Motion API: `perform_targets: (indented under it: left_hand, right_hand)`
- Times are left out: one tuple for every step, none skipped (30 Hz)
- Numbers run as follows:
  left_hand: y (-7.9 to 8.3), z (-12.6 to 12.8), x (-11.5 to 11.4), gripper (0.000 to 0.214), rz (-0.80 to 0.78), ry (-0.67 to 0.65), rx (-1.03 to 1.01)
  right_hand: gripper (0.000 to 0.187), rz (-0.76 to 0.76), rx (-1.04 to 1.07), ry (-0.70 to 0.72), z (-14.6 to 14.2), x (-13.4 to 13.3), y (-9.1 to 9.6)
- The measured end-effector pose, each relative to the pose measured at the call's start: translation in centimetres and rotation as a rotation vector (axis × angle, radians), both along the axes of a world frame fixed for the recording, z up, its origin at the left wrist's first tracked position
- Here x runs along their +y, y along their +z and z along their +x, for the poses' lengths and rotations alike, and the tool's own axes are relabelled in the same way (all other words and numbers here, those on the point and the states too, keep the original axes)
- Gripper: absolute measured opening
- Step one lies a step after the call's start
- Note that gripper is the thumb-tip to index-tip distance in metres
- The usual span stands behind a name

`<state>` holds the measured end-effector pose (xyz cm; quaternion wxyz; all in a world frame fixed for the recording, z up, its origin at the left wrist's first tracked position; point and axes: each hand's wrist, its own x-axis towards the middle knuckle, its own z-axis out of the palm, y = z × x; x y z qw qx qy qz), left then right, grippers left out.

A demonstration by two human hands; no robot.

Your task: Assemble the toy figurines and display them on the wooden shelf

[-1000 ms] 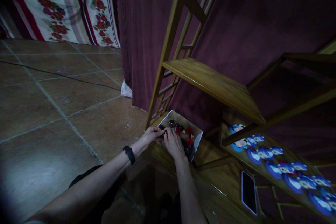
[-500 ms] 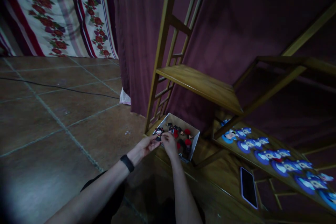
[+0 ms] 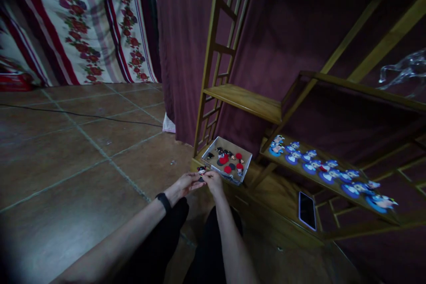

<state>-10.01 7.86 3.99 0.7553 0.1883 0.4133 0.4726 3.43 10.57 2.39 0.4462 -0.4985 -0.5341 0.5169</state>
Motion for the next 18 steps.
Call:
perform_targets:
  left_hand:
    - [-0.2, 0.0, -0.5, 0.008, 0.004, -0.018, -0.012]
    - [-0.3, 0.0, -1.0, 0.01, 0.01, -0.034, -0.021]
    - [-0.4, 0.0, -1.4, 0.011, 0.016, -0.047, -0.023]
    - [-0.3, 0.1, -1.7, 0.012, 0.02, -0.056, -0.014]
    - [-0.3, 0.2, -2.0, 0.013, 0.024, -0.059, 0.003]
    - [-0.2, 0.3, -2.2, 0.013, 0.027, -0.057, 0.024]
    - [-0.1, 0.4, -2.4, 0.013, 0.03, -0.052, 0.044]
    - [0.0, 0.5, -2.5, 0.013, 0.034, -0.05, 0.064]
    - [0.1, 0.7, -2.6, 0.012, 0.037, -0.049, 0.08]
    - [0.2, 0.8, -2.7, 0.011, 0.04, -0.052, 0.091]
    - [0.3, 0.8, -2.7, 0.01, 0.046, -0.056, 0.099]
    - [0.3, 0.9, -2.7, 0.01, 0.051, -0.056, 0.108]
    - [0.3, 0.9, -2.7, 0.01, 0.056, -0.052, 0.12]
    - [0.3, 0.9, -2.7, 0.01, 0.06, -0.041, 0.134]
    - [0.3, 0.8, -2.6, 0.011, 0.062, -0.025, 0.149]
    - [0.2, 0.8, -2.5, 0.012, 0.062, -0.008, 0.165]
    - [0.2, 0.7, -2.4, 0.013, 0.06, 0.008, 0.178]
    - [0.1, 0.7, -2.3, 0.014, 0.057, 0.021, 0.187]
  right_hand:
    - [0.015, -0.013, 0.002, -0.013, 0.1, -0.5, -0.2]
    - [0.016, -0.029, 0.015, -0.025, 0.2, -1.1, -0.3]
    - [0.018, -0.049, 0.038, -0.033, 0.3, -1.6, -0.3]
    - [0.019, -0.067, 0.065, -0.036, 0.4, -2.2, -0.3]
    - [0.02, -0.08, 0.093, -0.041, 0.4, -2.7, -0.3]
    - [0.02, -0.088, 0.116, -0.048, 0.5, -3.1, -0.3]
    - [0.02, -0.089, 0.129, -0.059, 0.5, -3.4, -0.3]
    - [0.019, -0.084, 0.13, -0.073, 0.5, -3.7, -0.2]
    - [0.018, -0.073, 0.12, -0.083, 0.5, -3.9, -0.2]
    - [0.017, -0.059, 0.101, -0.091, 0.5, -4.0, -0.2]
    - [0.017, -0.04, 0.073, -0.096, 0.4, -4.0, -0.3]
    - [0.017, -0.019, 0.04, -0.1, 0.3, -4.0, -0.4]
    - [0.017, 0.001, 0.011, -0.104, 0.2, -4.0, -0.4]
    - [0.017, 0.016, -0.012, -0.11, 0.0, -3.9, -0.5]
    - [0.016, 0.025, -0.027, -0.12, -0.1, -3.8, -0.6]
    - [0.016, 0.03, -0.033, -0.13, -0.3, -3.7, -0.8]
    - [0.015, 0.03, -0.033, -0.135, -0.4, -3.5, -0.9]
    - [0.015, 0.028, -0.029, -0.137, -0.6, -3.4, -0.9]
